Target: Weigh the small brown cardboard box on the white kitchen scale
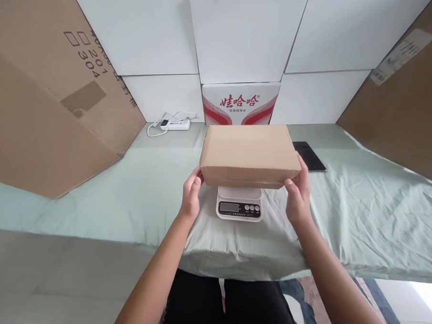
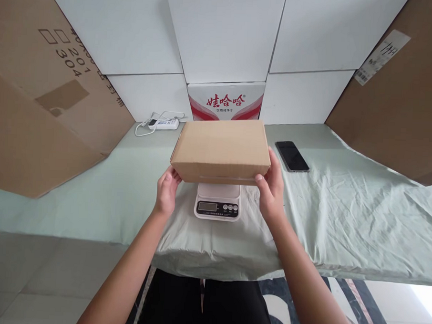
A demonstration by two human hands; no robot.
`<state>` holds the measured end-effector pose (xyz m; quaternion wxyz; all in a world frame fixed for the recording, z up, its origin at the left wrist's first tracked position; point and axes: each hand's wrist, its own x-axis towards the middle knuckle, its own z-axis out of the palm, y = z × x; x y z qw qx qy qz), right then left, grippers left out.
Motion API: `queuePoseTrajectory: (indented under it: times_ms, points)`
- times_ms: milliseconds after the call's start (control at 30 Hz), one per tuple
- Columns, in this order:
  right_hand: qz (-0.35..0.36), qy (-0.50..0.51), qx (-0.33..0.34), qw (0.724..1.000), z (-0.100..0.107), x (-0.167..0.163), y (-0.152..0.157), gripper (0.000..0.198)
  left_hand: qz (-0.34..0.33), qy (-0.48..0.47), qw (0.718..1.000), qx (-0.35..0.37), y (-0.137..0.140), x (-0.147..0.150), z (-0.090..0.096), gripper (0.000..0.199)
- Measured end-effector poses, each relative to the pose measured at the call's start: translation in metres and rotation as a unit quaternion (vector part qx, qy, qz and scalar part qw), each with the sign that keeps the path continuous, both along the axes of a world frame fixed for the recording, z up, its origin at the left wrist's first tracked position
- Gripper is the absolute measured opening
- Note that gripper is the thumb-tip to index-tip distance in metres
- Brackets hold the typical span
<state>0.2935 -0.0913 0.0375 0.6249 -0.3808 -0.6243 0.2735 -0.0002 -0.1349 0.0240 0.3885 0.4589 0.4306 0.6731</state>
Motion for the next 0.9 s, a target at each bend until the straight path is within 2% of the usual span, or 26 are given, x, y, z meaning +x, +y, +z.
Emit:
queuePoseTrajectory:
  times_ms: [100, 200, 333, 433, 600, 900]
  points:
    - [0.007, -0.020, 0.019, 1.000, 0.027, -0.001, 0.021, 0.074, -0.002, -0.002, 1.000, 0.020, 0.024, -0.002, 0.017, 0.077]
    - [0.015, -0.026, 0.040, 0.999, 0.037, -0.008, 0.058, 0.076, -0.007, -0.011, 1.000, 0.023, 0.062, -0.003, 0.025, 0.079]
    - [0.008, 0.005, 0.024, 1.000, 0.013, -0.023, 0.107, 0.082, 0.001, -0.031, 0.999, 0.009, 0.111, -0.003, 0.010, 0.088]
    - [0.007, 0.008, 0.009, 1.000, -0.012, -0.030, 0.126, 0.090, 0.013, -0.052, 0.999, 0.003, 0.129, -0.004, -0.009, 0.094]
    - [0.017, 0.015, -0.038, 0.999, -0.031, -0.029, 0.134, 0.088, 0.009, -0.064, 0.997, -0.046, 0.136, -0.008, -0.028, 0.087]
    - [0.023, 0.035, -0.071, 0.997, -0.049, -0.026, 0.144, 0.080, 0.014, -0.060, 0.995, -0.081, 0.142, -0.009, -0.036, 0.084]
